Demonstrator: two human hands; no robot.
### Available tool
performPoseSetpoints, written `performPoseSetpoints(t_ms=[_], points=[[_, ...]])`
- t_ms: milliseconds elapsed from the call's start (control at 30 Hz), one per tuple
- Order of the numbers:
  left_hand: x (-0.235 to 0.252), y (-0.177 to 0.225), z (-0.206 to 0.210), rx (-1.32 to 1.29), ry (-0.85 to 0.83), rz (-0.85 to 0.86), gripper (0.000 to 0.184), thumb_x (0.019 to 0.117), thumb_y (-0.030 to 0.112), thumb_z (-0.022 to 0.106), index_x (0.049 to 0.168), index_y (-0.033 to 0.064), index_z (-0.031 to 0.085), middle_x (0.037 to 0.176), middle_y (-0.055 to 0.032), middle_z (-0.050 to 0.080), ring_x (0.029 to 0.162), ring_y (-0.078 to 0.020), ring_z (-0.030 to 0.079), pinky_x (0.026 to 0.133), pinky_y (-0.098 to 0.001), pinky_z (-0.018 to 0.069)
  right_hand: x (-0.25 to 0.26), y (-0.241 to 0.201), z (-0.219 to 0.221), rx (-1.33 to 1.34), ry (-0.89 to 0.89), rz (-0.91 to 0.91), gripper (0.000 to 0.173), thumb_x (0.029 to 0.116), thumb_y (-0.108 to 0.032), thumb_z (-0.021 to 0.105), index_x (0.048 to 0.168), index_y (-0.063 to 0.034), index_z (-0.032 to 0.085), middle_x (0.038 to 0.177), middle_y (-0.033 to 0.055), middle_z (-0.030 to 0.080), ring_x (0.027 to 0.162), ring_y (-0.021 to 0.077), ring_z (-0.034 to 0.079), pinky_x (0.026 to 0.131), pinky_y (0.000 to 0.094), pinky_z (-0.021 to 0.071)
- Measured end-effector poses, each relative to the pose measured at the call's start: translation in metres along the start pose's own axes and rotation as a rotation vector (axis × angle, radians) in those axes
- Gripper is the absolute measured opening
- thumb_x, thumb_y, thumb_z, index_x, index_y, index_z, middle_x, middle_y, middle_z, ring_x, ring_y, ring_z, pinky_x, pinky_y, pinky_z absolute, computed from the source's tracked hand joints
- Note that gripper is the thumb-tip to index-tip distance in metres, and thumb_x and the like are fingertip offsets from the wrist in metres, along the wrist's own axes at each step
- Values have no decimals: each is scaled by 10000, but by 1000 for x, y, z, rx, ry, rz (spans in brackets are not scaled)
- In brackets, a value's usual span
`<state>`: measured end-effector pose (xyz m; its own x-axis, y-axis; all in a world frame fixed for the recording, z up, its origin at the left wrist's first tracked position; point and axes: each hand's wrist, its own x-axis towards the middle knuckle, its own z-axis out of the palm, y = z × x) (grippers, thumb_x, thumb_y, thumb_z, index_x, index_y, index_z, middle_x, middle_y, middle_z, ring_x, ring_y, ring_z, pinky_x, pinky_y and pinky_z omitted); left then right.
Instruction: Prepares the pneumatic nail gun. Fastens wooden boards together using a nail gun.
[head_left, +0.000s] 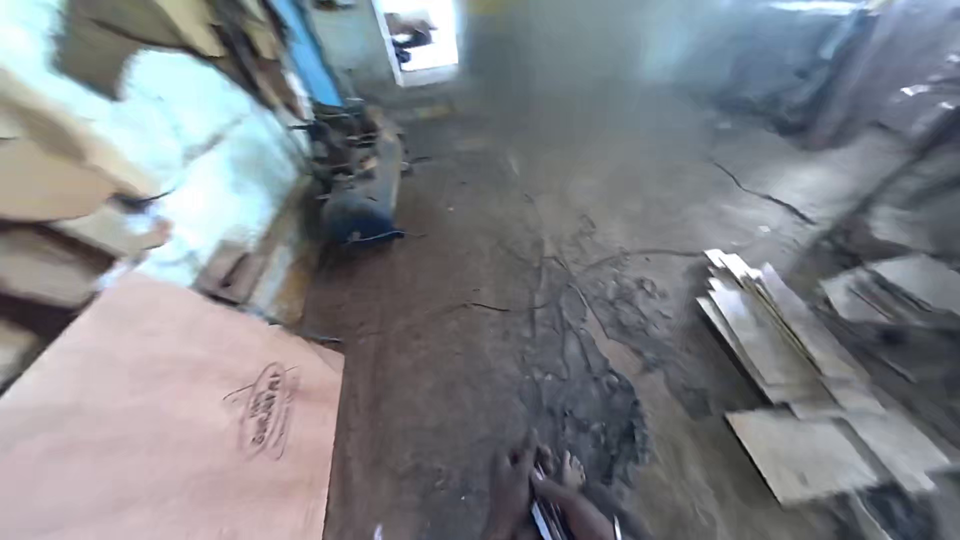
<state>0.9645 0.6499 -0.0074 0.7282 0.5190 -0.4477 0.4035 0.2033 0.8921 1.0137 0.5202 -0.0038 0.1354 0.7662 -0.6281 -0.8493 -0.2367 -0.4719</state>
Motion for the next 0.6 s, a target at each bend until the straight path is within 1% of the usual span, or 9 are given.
performPoseSetpoints(t_ms=[67,133,167,233,300,367,467,533,600], points=[[46,54,8,-128,-131,127,570,1123,342,308,1027,-36,724,964,-133,759,896,-239,739,859,-417,621,2,-77,6,-20,47,23,359,1070,-440,458,1184,-126,588,816,23,671,635,128,652,544,286,565],[97,104,14,-242,-311,203,752,1106,494,147,1167,-45,667,1103,-164,729,1021,-266,707,935,-437,590,3,-156,5,-26,36,-6,310,1091,-368,432,1223,-112,546,830,32,656,643,121,642,550,270,557],[114,121,15,-289,-366,187,818,1077,563,91,1240,-30,630,1164,-164,716,1079,-266,694,960,-433,579,4,-183,3,-8,29,-8,332,1098,-374,419,1241,-104,546,834,37,659,636,118,642,546,264,556],[151,152,17,-324,-407,167,942,1002,732,112,1360,6,594,1263,-177,699,1148,-271,684,959,-409,575,23,-230,-12,75,-96,-12,384,1107,-409,367,1283,-101,514,859,54,660,638,129,642,573,266,570],[194,174,25,-297,-473,201,987,940,821,191,1393,45,597,1321,-164,671,1212,-268,647,1014,-408,542,41,-274,-24,115,-137,-25,399,1109,-412,358,1308,-98,502,926,73,675,670,147,662,613,284,590],[240,188,39,-226,-563,231,997,927,832,208,1392,43,601,1352,-155,655,1243,-267,628,1047,-422,526,61,-311,-42,131,-122,-40,349,1102,-382,398,1262,-97,521,948,79,699,703,163,689,656,310,609],[317,206,63,-127,-759,236,961,973,778,197,1398,14,596,1400,-162,624,1268,-260,610,1098,-438,494,103,-367,-84,202,-107,-33,239,1019,-318,565,1102,-100,619,909,70,713,748,180,706,708,351,622],[385,234,79,-71,-835,277,915,998,744,232,1419,6,571,1434,-157,600,1311,-261,582,1137,-442,463,135,-424,-111,214,-112,-58,203,993,-269,606,1115,-107,602,904,62,703,758,188,710,714,372,629],[453,274,98,-40,-898,285,925,987,757,245,1407,6,584,1402,-157,625,1288,-260,602,1127,-439,473,159,-487,-124,239,-54,-87,174,1001,-262,615,1076,-105,612,840,46,685,699,177,696,688,375,632]])
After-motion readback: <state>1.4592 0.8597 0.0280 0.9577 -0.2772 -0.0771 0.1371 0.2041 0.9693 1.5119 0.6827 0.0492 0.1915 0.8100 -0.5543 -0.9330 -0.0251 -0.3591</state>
